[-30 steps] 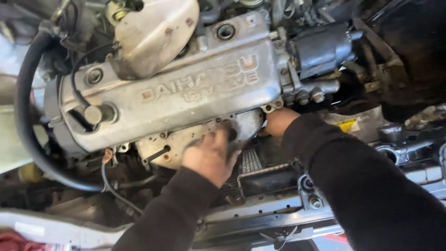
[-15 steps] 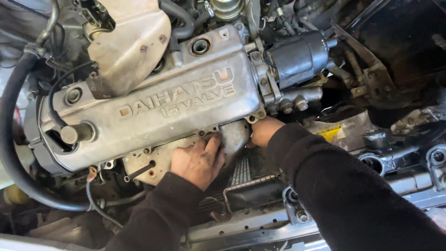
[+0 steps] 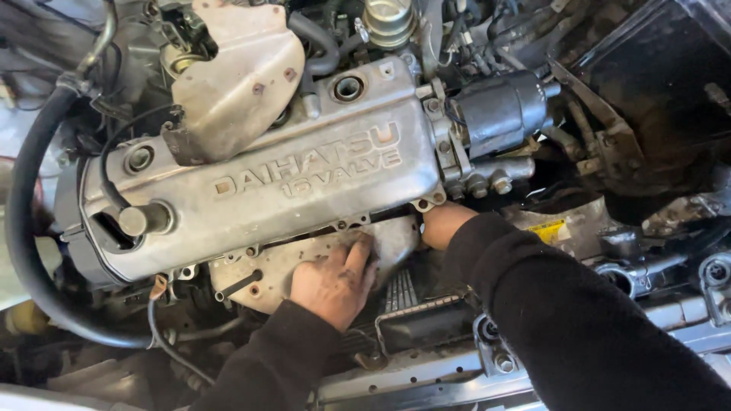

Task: The person retrieves a metal exhaust manifold from the ground and attempts to install it onto the engine block of a car. They repeatedly lift the heavy part, align it with the engine, and try to fit it into place, adjusting its position multiple times.

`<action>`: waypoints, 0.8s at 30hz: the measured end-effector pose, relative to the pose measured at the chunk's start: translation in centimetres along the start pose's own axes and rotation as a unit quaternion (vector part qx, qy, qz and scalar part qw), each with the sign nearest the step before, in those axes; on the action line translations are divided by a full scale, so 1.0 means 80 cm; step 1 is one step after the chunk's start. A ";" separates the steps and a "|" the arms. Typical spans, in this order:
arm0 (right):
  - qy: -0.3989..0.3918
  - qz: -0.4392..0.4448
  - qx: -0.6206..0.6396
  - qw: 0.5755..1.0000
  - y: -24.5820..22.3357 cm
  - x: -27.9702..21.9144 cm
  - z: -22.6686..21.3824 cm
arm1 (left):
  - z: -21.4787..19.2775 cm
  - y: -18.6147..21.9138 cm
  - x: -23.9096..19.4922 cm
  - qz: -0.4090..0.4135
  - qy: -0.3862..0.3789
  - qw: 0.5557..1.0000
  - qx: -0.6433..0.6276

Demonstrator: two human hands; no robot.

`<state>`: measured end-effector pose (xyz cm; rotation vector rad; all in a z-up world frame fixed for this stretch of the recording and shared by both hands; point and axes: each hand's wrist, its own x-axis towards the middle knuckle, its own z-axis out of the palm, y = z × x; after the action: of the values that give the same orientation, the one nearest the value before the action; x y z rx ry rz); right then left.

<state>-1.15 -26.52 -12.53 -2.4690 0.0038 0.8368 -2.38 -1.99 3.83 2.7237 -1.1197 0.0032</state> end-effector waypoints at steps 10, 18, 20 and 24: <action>-0.039 0.007 -0.038 0.998 0.001 0.002 0.009 | -0.002 0.001 0.009 -0.024 0.009 0.999 -0.020; -0.101 0.032 -0.077 0.991 0.017 0.017 0.016 | -0.006 -0.001 0.012 -0.024 -0.047 0.998 -0.016; -0.115 0.032 -0.085 0.989 0.012 0.017 0.017 | -0.001 -0.003 0.010 -0.036 -0.061 0.997 -0.008; -0.090 0.036 -0.030 0.995 0.009 0.011 0.009 | 0.009 -0.005 0.011 -0.027 -0.029 0.999 -0.023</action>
<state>-1.00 -26.62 -13.86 -2.4512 0.0043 1.1038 -1.54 -2.45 3.15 2.7280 -1.0481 -0.1079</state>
